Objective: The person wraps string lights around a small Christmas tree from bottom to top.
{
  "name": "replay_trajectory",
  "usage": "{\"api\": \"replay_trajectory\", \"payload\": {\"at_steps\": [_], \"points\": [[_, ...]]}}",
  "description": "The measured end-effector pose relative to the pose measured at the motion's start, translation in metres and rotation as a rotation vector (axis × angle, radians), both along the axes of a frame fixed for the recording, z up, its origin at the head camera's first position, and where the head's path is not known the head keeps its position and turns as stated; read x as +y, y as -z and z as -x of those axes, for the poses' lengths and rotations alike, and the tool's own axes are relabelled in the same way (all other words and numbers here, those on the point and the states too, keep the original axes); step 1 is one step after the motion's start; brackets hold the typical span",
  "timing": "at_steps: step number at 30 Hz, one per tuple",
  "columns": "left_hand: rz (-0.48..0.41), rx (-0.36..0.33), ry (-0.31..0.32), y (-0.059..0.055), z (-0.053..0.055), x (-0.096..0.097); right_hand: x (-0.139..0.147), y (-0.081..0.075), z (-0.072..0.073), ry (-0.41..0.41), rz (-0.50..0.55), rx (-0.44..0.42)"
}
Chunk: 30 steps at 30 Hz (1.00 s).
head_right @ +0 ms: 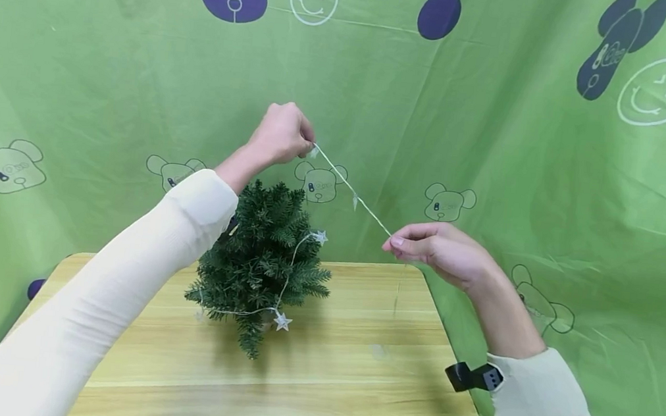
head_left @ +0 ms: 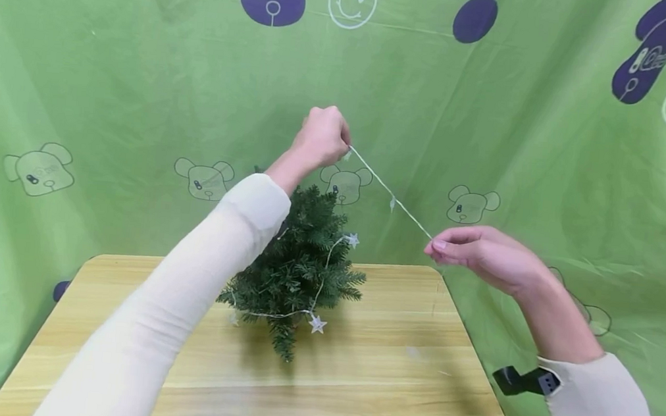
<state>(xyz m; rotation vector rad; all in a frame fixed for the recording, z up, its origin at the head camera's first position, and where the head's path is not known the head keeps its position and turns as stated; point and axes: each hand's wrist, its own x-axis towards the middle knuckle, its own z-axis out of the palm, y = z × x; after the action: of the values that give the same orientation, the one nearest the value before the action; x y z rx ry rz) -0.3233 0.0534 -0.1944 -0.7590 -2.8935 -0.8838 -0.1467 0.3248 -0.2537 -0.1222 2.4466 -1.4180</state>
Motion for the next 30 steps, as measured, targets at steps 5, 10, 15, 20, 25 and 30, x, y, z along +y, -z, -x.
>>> {"api": "replay_trajectory", "payload": {"at_steps": [5, 10, 15, 20, 25, 30], "points": [[0.062, -0.001, 0.001, 0.006, 0.002, 0.007, -0.003, 0.0, 0.0, 0.021, -0.043, -0.015], [0.005, -0.06, -0.008, 0.012, 0.001, 0.011, -0.007, 0.003, 0.001, 0.026, -0.032, -0.035], [-0.083, -0.126, -0.021, 0.016, 0.0, 0.012, -0.01, 0.003, 0.001, 0.017, -0.042, -0.045], [-0.102, -0.173, -0.053, 0.022, 0.003, 0.011, -0.012, 0.005, 0.0, 0.003, -0.046, -0.051], [-0.039, -0.201, -0.076, 0.029, 0.011, 0.008, -0.013, 0.009, 0.002, -0.009, -0.057, -0.055], [0.044, -0.218, -0.092, 0.036, 0.022, 0.005, -0.017, 0.011, 0.005, -0.025, -0.046, -0.055]]}}
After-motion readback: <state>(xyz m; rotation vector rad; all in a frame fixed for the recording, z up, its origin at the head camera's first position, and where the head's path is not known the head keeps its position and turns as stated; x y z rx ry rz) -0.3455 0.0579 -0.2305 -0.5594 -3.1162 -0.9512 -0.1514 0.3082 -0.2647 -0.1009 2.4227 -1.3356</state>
